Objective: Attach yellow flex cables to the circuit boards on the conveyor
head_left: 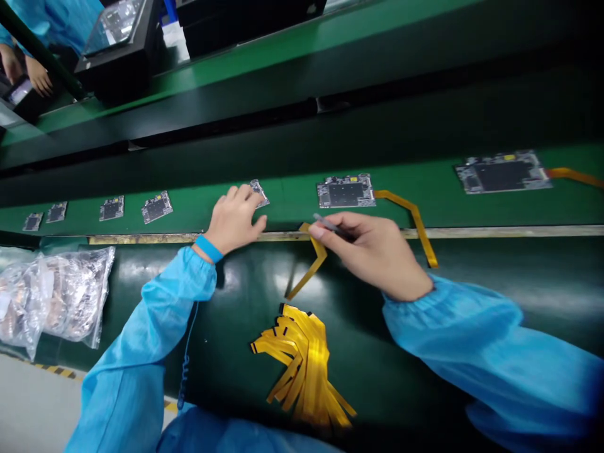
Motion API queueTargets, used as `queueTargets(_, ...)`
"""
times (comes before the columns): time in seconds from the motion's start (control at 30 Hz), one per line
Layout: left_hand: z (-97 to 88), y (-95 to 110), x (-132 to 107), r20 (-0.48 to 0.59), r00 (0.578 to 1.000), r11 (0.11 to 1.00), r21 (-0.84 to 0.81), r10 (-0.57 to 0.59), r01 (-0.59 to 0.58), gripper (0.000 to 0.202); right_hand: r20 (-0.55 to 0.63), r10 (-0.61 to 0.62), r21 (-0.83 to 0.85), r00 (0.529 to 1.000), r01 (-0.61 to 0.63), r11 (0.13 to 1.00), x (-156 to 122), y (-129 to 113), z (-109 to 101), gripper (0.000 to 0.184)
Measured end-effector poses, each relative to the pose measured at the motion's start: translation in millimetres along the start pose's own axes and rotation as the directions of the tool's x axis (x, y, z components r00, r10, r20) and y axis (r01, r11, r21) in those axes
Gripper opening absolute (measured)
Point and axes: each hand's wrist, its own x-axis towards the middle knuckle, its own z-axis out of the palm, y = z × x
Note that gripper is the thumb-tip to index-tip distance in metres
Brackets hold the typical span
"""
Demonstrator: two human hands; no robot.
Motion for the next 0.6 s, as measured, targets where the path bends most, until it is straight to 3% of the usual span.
queueTargets(0.07, -3.7, -10, 20, 0.109, 0.994, 0.979, 0.202, -0.007, -0.016, 0.04, 0.003, 0.011, -0.003, 1.0, -0.011, 1.0, 12, 2, -4, 0.04)
queueTargets(0.13, -6.3, -18, 34, 0.206, 0.978, 0.953, 0.299, -0.021, -0.043, 0.047, 0.019, 0.027, -0.007, 0.999, -0.027, 1.0, 23, 4, -6, 0.042)
queueTargets(0.33, -23.0, -42, 43, 0.38, 0.922, 0.932, 0.304, 0.07, -0.196, 0.06, 0.07, 0.054, -0.033, 0.996, -0.052, 0.998, 55, 13, 1, 0.046)
queueTargets(0.43, -24.3, -44, 39, 0.335, 0.94, 0.953, 0.26, 0.058, -0.152, 0.056, 0.092, 0.059, -0.045, 0.994, -0.055, 0.998, 71, 17, 8, 0.041)
queueTargets(0.53, -12.6, -31, 41, 0.219, 0.975, 0.983, 0.185, -0.042, 0.001, 0.028, 0.106, 0.075, -0.083, 0.991, -0.067, 0.994, 84, 21, 16, 0.036)
queueTargets(0.6, -1.6, -18, 45, 0.194, 0.972, 0.985, 0.131, -0.135, 0.111, 0.013, 0.112, 0.072, -0.102, 0.991, -0.06, 0.993, 91, 24, 19, 0.035)
